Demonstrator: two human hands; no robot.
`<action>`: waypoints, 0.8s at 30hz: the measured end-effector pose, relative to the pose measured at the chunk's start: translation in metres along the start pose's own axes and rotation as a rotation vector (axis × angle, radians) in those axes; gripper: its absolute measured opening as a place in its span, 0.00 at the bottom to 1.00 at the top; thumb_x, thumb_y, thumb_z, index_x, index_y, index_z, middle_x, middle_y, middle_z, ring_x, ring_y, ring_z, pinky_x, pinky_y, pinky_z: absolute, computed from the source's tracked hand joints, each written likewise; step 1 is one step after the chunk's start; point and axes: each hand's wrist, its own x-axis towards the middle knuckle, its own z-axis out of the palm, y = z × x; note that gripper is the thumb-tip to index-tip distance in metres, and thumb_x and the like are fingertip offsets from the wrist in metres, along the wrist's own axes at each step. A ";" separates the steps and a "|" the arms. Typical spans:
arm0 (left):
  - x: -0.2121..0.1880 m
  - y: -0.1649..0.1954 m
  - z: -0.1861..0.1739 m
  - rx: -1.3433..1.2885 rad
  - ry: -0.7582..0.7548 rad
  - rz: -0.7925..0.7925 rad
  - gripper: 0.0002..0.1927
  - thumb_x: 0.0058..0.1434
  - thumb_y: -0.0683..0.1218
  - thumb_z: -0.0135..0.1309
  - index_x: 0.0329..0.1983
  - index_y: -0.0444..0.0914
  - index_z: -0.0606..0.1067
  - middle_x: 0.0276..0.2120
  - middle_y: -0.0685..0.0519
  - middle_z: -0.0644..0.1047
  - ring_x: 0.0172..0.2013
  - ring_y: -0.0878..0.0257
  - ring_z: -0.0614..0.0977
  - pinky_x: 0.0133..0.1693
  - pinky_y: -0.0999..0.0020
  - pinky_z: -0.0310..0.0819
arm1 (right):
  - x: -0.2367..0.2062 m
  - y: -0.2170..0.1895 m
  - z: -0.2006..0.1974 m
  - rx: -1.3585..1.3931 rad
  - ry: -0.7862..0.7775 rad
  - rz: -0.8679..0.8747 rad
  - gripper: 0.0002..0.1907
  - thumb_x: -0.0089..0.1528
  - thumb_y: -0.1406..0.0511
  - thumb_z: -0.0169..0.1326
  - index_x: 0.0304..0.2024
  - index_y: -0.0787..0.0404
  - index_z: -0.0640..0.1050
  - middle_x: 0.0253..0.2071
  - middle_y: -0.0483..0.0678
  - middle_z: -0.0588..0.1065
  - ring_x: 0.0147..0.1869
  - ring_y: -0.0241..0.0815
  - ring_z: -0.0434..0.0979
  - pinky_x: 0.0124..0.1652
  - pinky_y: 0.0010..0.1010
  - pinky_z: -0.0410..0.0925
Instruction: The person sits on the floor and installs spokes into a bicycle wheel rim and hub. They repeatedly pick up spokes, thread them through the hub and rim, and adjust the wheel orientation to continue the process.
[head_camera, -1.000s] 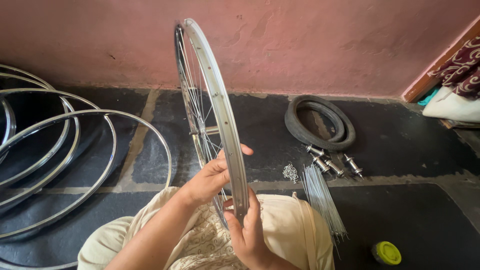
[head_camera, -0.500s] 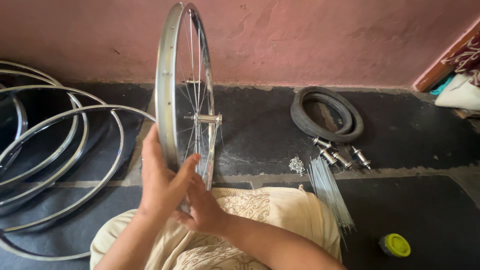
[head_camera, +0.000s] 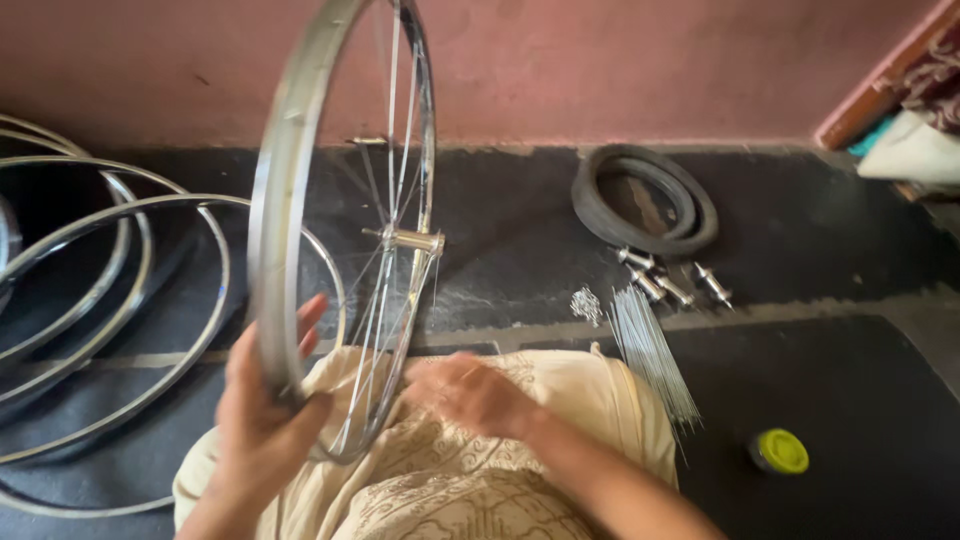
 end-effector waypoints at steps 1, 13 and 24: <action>-0.005 0.000 -0.007 -0.034 -0.022 -0.035 0.46 0.49 0.25 0.50 0.72 0.37 0.53 0.68 0.37 0.66 0.71 0.46 0.67 0.69 0.54 0.62 | -0.022 0.021 -0.022 -0.196 0.321 -0.271 0.15 0.63 0.68 0.53 0.52 0.63 0.80 0.59 0.59 0.77 0.61 0.50 0.75 0.60 0.47 0.64; 0.000 -0.007 -0.042 -0.087 0.048 -0.315 0.51 0.45 0.21 0.44 0.71 0.45 0.49 0.70 0.38 0.63 0.73 0.48 0.63 0.64 0.50 0.62 | -0.233 0.137 -0.077 -0.109 0.536 1.218 0.27 0.54 0.59 0.63 0.55 0.59 0.78 0.51 0.61 0.77 0.56 0.59 0.77 0.52 0.45 0.70; 0.005 -0.001 -0.050 0.078 0.108 -0.469 0.51 0.48 0.21 0.41 0.70 0.48 0.42 0.69 0.40 0.63 0.71 0.48 0.67 0.59 0.50 0.68 | -0.224 0.133 -0.046 -0.255 0.613 1.579 0.16 0.64 0.56 0.52 0.45 0.56 0.83 0.51 0.51 0.78 0.53 0.59 0.79 0.49 0.53 0.73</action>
